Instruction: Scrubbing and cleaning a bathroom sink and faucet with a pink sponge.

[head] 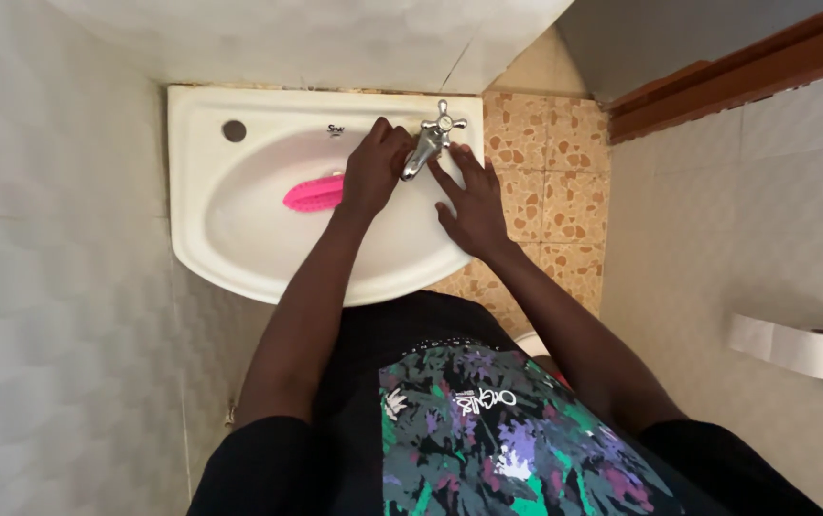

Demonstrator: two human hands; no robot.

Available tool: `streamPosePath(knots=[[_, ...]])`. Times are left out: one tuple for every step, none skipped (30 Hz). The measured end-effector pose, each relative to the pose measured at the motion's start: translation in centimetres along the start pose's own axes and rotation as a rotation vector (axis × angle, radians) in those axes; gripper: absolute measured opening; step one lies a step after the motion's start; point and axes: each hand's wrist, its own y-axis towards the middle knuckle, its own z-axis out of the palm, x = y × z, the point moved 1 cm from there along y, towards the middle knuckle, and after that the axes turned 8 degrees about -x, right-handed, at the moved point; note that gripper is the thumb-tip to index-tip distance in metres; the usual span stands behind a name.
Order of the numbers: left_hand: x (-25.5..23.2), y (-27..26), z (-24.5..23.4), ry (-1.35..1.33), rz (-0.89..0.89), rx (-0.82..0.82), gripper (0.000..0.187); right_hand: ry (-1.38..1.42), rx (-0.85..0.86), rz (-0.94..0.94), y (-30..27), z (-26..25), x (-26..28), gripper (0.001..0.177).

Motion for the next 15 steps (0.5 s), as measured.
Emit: streamPosePath(knots=[[0.5,-0.4,0.0,0.001,-0.005,0.000,0.013,0.003,0.004,0.000,0.0,0.1,0.3,0.078],[0.9,-0.8,0.0,0.032,0.037,-0.011,0.011,0.038,-0.025,0.090,-0.1,0.1,0.4,0.079],[1.3,-0.7,0.2,0.060,0.086,-0.026,0.008,0.070,-0.059,0.179,0.3,0.0,0.3,0.081],[1.7,-1.3,0.3,0.059,0.088,-0.028,0.008,0.068,-0.061,0.177,0.8,0.2,0.5,0.081],[2.1,-2.1,0.2,0.063,0.129,-0.059,0.008,-0.083,-0.034,0.194,1.2,0.6,0.9,0.083],[2.4,-2.9,0.2,0.067,0.171,-0.091,0.007,-0.233,-0.007,0.209,1.5,0.9,1.2,0.086],[2.2,-3.8,0.1,0.067,0.166,-0.084,0.007,-0.230,-0.002,0.215,1.3,1.4,1.7,0.086],[2.1,-4.7,0.0,0.079,0.064,-0.027,0.006,-0.161,-0.041,0.159,1.1,1.9,2.3,0.087],[2.0,-5.3,-0.2,0.092,-0.032,0.030,0.006,-0.092,-0.086,0.104,1.1,2.3,2.9,0.089],[2.6,-6.1,0.2,0.095,-0.032,0.037,0.006,-0.089,-0.087,0.110,0.8,1.9,2.1,0.089],[3.1,-6.4,0.7,0.136,-0.013,0.023,0.009,0.004,-0.036,0.048,0.7,1.5,1.2,0.084],[3.7,-6.8,1.2,0.177,0.006,0.009,0.016,0.096,0.015,-0.014,0.6,1.0,0.4,0.078],[4.8,-7.3,2.2,0.178,0.005,0.013,0.016,0.098,0.015,-0.011,0.0,2.0,-1.9,0.078],[6.0,-7.9,3.1,0.033,-0.032,-0.129,0.013,0.181,-0.089,0.138,-0.6,2.9,-4.2,0.052],[7.3,-8.3,3.9,-0.112,-0.065,-0.272,0.013,0.265,-0.197,0.284,-1.1,3.8,-6.6,0.029]])
